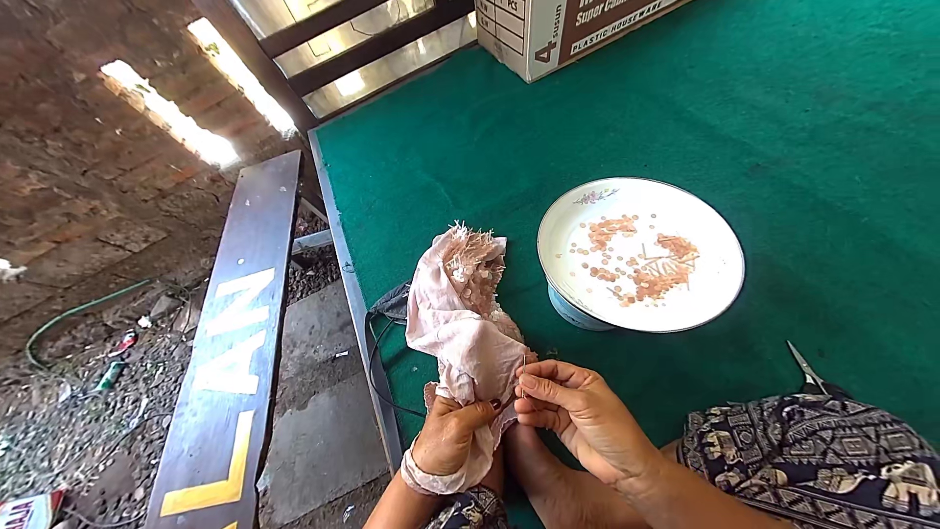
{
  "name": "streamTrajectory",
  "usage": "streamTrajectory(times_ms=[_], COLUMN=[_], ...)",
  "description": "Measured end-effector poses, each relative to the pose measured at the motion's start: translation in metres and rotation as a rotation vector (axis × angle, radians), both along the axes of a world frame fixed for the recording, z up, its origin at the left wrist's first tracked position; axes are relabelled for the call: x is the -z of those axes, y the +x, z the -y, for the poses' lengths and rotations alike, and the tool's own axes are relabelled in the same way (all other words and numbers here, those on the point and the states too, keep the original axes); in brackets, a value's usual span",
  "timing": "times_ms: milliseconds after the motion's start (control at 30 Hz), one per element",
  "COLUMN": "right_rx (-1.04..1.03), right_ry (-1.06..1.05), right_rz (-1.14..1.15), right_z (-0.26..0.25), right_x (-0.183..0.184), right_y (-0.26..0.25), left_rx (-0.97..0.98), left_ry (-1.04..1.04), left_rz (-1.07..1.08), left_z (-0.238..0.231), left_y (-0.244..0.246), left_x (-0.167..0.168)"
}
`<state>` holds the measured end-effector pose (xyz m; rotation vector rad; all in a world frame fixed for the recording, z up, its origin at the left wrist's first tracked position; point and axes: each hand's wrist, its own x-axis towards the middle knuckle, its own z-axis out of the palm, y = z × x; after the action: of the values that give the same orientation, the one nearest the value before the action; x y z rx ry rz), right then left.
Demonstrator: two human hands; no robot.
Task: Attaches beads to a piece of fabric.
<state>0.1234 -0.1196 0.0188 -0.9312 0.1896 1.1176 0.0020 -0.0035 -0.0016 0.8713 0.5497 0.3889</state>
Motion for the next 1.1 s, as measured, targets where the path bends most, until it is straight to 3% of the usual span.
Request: streamTrajectory(times_ms=[333,1100], right_rx=[0.007,-0.059], right_ry=[0.015,0.017], right_rz=[0.089,0.039], right_z=[0.0015,0.0067], right_x=[0.0034,0.0046], right_y=[-0.0017,0.0045], left_rx=[0.012,0.026], left_ry=[0.005,0.021], left_rz=[0.01,0.009], left_z=[0.0002,0.0005], left_y=[-0.0005,-0.0016], left_x=[-0.0004,0.0015])
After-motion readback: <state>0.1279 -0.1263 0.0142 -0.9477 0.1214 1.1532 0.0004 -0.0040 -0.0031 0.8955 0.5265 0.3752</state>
